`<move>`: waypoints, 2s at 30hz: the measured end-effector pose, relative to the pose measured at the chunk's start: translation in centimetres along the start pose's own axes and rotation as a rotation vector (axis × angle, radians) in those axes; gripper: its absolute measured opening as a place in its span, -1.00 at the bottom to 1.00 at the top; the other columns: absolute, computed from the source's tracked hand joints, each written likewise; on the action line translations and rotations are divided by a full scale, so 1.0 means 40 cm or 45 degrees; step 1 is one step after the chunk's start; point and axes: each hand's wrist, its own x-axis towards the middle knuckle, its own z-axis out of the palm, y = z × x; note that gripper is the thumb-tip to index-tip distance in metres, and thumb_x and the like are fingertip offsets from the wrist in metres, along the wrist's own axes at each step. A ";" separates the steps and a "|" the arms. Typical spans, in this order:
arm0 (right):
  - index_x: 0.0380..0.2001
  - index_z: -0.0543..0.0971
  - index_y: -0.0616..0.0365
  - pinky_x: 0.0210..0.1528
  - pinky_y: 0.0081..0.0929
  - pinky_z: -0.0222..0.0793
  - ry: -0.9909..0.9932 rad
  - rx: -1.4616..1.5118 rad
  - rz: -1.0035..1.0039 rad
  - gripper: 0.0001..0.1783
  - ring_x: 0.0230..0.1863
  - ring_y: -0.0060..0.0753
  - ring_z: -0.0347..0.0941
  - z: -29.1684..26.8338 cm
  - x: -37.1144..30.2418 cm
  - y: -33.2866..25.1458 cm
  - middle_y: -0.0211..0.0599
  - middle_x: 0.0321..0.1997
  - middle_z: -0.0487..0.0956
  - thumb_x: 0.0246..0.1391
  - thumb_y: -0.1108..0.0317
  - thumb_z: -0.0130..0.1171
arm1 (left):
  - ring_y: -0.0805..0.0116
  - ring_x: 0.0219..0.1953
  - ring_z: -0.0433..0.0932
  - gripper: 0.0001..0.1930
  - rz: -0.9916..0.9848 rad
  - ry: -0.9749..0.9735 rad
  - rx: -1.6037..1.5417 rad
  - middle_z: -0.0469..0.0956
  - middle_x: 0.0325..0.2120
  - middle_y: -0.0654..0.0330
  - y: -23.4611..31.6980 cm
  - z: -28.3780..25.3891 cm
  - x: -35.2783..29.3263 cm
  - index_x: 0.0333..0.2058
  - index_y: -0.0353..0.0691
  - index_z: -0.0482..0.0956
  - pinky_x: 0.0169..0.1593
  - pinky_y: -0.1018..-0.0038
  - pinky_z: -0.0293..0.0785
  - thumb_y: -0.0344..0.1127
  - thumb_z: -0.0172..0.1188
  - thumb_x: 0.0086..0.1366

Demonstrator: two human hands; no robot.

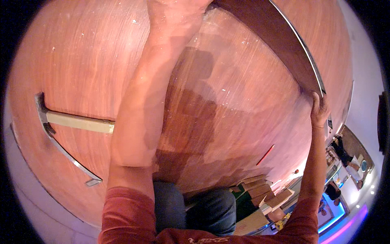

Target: The person marks a wooden plank with a pencil, cuts it using a table saw, and then fits it into a curved section of the floor. The person kneels on the floor to align and place the plank.

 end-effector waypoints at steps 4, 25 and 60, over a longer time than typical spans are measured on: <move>-0.06 0.63 0.24 -0.06 -0.24 0.51 0.044 0.145 0.021 -0.73 -0.14 0.05 0.64 0.008 0.004 -0.037 0.05 -0.17 0.69 0.31 0.27 0.25 | 0.61 -0.57 0.42 -0.74 0.085 0.027 0.037 0.53 -0.64 0.34 -0.013 -0.004 -0.001 -0.51 -0.26 0.58 -0.49 0.57 0.36 -0.33 0.50 0.23; 0.03 0.59 0.27 0.14 -0.16 0.41 0.467 -0.084 -0.195 -0.65 0.03 0.12 0.55 0.004 -0.043 -0.080 0.09 -0.02 0.63 0.36 0.21 0.16 | 0.59 -0.60 0.35 -0.67 0.237 0.143 0.251 0.47 -0.69 0.37 -0.028 0.008 0.003 -0.57 -0.25 0.53 -0.49 0.53 0.30 -0.27 0.48 0.25; 0.13 0.43 0.25 0.07 -0.12 0.41 1.322 1.553 1.326 -0.47 0.08 -0.05 0.42 0.141 0.065 0.189 -0.08 0.21 0.46 0.39 0.12 -0.36 | 0.44 -0.30 0.63 -0.57 0.139 0.179 0.498 0.72 -0.38 0.14 -0.052 0.008 0.025 -0.38 -0.35 0.68 -0.10 0.54 0.51 0.00 0.48 0.25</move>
